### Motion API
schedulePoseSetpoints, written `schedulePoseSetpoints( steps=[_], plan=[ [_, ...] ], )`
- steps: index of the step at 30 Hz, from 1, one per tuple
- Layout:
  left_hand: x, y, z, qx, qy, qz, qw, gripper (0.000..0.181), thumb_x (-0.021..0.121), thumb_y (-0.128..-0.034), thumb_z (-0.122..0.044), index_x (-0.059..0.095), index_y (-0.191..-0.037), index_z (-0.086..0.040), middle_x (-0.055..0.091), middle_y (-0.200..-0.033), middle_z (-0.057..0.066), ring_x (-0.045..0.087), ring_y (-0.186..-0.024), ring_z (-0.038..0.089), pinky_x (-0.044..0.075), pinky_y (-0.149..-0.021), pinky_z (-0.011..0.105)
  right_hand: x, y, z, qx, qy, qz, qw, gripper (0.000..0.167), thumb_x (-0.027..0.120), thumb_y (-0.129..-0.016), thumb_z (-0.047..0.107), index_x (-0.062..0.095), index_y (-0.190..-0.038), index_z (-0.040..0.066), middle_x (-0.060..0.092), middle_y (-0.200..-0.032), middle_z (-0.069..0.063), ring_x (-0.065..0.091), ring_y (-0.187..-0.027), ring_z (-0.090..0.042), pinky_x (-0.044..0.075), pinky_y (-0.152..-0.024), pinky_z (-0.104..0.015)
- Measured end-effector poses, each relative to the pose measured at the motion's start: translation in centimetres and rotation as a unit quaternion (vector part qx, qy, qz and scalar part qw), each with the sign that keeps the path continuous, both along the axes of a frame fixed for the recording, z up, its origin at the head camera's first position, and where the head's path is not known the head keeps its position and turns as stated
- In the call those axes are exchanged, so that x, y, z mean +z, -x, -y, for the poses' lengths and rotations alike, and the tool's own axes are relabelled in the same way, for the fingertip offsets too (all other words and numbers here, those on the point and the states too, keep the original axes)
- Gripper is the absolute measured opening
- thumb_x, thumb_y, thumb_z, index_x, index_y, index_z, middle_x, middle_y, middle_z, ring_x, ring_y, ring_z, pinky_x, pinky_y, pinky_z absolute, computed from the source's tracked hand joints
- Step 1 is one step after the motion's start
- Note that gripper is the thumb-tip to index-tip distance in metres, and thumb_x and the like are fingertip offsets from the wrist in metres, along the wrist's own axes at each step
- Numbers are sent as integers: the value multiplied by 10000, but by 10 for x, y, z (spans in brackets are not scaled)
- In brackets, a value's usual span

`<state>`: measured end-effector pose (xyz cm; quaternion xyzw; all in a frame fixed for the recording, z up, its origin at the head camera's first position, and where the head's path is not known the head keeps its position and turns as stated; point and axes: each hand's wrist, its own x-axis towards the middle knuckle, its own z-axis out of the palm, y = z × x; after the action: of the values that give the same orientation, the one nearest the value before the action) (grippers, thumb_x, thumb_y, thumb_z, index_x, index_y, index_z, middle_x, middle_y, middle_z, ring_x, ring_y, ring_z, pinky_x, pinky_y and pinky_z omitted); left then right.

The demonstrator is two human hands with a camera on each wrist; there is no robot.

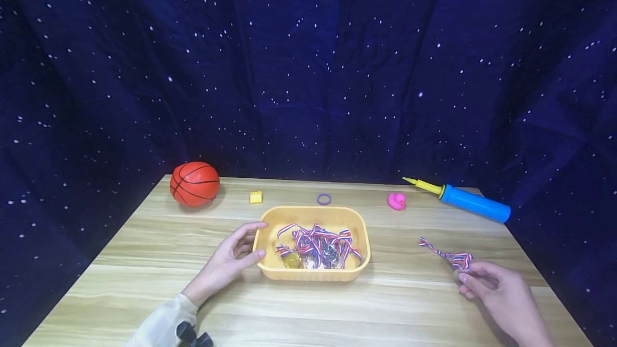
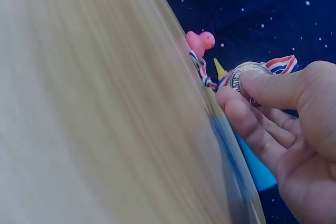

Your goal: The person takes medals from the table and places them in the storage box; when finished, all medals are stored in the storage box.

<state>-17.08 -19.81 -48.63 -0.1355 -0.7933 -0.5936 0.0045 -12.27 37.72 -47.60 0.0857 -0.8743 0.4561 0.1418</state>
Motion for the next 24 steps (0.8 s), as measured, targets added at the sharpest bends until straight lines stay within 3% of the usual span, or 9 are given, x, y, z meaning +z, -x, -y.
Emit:
schedulePoseSetpoints(
  steps=[4, 10, 14, 20, 24],
  plan=[
    [0, 0, 1, -9, 4, -15, 10000, 631, 863, -996, -241, 597, -1566, -287, 669, -1466, 144, 663, -1289, 340, 544, -1135, 458, 3, 1, 7, 112, 84, -82, 9999, 101, 721, -1002, -141, 728, -1100, -164, 829, -884, -56, 784, -740, -88, 645, -661, -258],
    [-1, 2, 0, -40, -5, -56, 10000, 632, 863, -994, -234, 598, -1566, -280, 671, -1466, 154, 665, -1291, 342, 553, -1117, 388, 13, -1, 19, -256, -34, -10, 9997, 89, 803, -999, -16, 791, -1071, -68, 818, -857, -7, 750, -693, -98, 605, -622, -230],
    [-1, 2, 1, -33, -24, -66, 10000, 634, 863, -992, -223, 598, -1566, -278, 678, -1459, 157, 668, -1289, 346, 554, -1111, 370, 22, 2, 26, -269, 81, -58, 9996, 90, 816, -999, 7, 802, -1068, -50, 824, -889, 22, 763, -721, -103, 623, -634, -249],
    [-1, 1, 1, -10, -8, -48, 10000, 631, 865, -992, -231, 601, -1563, -279, 680, -1457, 152, 664, -1296, 344, 548, -1125, 398, 36, 9, 39, 123, 653, -31, 9978, 125, 812, -983, -45, 724, -1067, -74, 841, -922, 5, 800, -752, -109, 648, -636, -287],
    [0, 0, 0, -32, -46, -56, 10000, 634, 864, -991, -223, 600, -1565, -273, 680, -1451, 164, 670, -1284, 355, 556, -1115, 399, 48, 17, 50, 766, 1556, -213, 9846, 309, 769, -951, -171, 634, -1178, -12, 833, -914, -48, 815, -737, -163, 647, -614, -291]
  ],
)
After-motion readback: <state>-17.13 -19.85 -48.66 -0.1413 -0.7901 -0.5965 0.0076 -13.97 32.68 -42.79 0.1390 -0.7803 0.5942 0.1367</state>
